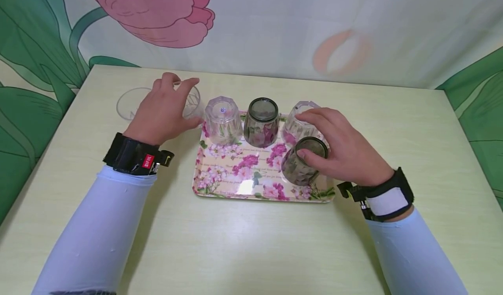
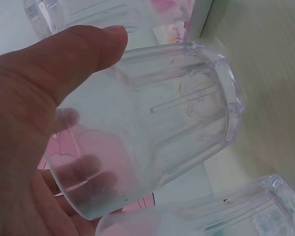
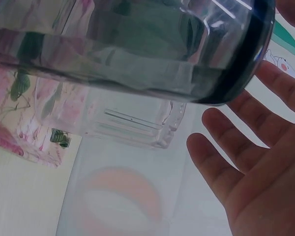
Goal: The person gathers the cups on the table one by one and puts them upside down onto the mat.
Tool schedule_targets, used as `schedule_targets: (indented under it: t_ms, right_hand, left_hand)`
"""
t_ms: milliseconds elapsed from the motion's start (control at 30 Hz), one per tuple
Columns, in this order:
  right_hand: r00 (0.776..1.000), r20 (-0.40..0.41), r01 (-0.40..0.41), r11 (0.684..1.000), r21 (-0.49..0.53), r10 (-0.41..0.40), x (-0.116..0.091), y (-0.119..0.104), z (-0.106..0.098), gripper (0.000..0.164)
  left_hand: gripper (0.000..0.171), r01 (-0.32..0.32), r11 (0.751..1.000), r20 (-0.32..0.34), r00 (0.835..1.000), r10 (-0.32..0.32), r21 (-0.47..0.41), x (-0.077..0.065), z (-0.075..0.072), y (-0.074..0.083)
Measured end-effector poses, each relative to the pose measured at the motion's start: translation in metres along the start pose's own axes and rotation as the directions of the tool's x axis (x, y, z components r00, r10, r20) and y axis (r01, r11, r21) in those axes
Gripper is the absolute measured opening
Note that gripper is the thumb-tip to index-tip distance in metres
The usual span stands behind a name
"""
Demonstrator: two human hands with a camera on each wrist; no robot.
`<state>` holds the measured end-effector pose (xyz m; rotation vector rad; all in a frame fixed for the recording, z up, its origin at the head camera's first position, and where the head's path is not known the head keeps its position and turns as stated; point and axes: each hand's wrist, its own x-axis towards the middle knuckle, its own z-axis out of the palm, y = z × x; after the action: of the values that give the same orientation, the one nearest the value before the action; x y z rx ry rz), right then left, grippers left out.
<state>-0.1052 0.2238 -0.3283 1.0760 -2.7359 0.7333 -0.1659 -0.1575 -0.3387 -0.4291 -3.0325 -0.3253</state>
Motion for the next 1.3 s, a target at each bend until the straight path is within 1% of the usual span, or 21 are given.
schedule_targets:
  t_ms: [200,567,633,800,900,1000,1067,1167,1300]
  right_hand:
    - [1.000,-0.001,-0.001,1.000,0.005,0.001,0.001,-0.001,0.001,0.065]
    - [1.000,-0.002,-0.006,1.000,0.013,0.006,0.001,0.000,0.000,0.064]
    - [1.000,-0.002,-0.009,1.000,0.014,0.009,0.000,-0.001,-0.001,0.064]
    - [1.000,-0.005,-0.009,1.000,0.016,0.009,0.000,0.000,-0.002,0.063]
    - [1.000,-0.003,-0.012,1.000,0.024,0.012,0.000,0.000,-0.003,0.063]
    - [1.000,0.003,-0.013,1.000,0.024,0.013,0.001,0.001,-0.003,0.062]
    - [1.000,0.003,-0.012,1.000,0.017,0.012,0.001,0.002,-0.002,0.063]
    - [1.000,0.002,-0.012,1.000,0.009,0.012,0.001,0.002,-0.001,0.063]
    - [1.000,0.001,-0.011,1.000,0.005,0.011,0.001,0.002,-0.001,0.063]
  left_hand:
    - [0.085,0.000,1.000,-0.015,1.000,0.000,0.015,-0.002,-0.003,-0.001]
    - [0.081,-0.030,0.999,-0.126,0.992,0.032,0.015,-0.003,-0.012,-0.002]
    - [0.081,-0.023,1.000,-0.138,0.990,0.024,0.007,-0.003,-0.013,-0.002]
    - [0.082,0.019,1.000,-0.145,0.989,-0.020,-0.010,-0.006,-0.017,-0.001]
    - [0.083,0.026,1.000,-0.166,0.986,-0.027,-0.006,-0.009,-0.019,-0.001]
    - [0.083,0.021,1.000,-0.216,0.976,-0.021,-0.003,-0.012,-0.022,0.000]
    - [0.082,0.009,1.000,-0.262,0.965,-0.011,-0.007,-0.014,-0.023,0.001]
    - [0.081,-0.018,1.000,-0.337,0.941,0.010,-0.022,-0.017,-0.026,0.004]
    - [0.079,-0.054,0.998,-0.419,0.907,0.036,-0.032,-0.021,-0.030,0.006]
